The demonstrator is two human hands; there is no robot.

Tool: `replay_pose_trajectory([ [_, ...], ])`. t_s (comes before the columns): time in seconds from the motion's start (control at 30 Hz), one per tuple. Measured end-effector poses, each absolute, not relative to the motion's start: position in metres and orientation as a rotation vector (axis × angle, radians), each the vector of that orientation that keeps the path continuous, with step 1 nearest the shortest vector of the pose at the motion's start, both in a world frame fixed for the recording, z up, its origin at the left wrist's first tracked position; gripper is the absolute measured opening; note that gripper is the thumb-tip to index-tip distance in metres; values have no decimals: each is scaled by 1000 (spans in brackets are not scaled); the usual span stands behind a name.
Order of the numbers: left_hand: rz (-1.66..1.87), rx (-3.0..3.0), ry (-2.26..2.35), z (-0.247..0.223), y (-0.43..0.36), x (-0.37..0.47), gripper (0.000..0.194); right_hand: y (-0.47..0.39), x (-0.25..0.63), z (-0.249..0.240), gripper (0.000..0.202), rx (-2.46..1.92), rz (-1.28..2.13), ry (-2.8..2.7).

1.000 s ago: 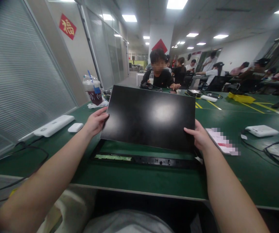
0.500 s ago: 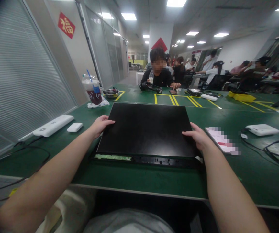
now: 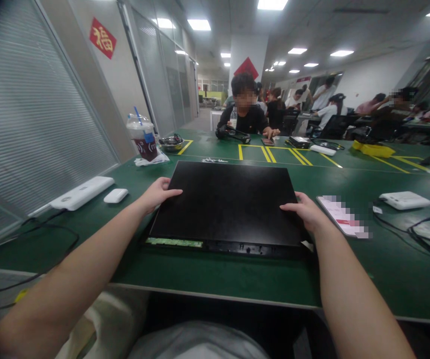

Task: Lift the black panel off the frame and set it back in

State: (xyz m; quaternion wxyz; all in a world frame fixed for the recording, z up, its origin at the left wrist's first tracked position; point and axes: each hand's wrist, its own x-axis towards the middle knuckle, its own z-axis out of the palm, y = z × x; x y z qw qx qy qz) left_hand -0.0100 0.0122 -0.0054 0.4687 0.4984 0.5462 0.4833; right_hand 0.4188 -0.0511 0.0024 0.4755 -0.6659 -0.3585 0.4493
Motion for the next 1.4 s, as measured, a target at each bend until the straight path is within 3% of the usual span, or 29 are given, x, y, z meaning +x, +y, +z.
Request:
replay_pose_trajectory([
  [0.3, 1191, 1311, 1385, -10, 15, -13, 58, -43, 429, -10, 43, -1538, 992, -1057],
  [0.87, 1200, 1439, 1541, -11, 16, -16, 55, -43, 430, -14, 47, -1610, 957, -1122],
  [1.4, 837, 2036, 1924, -19, 24, -23, 38, -38, 438, -22, 39, -1691, 960, -1167],
])
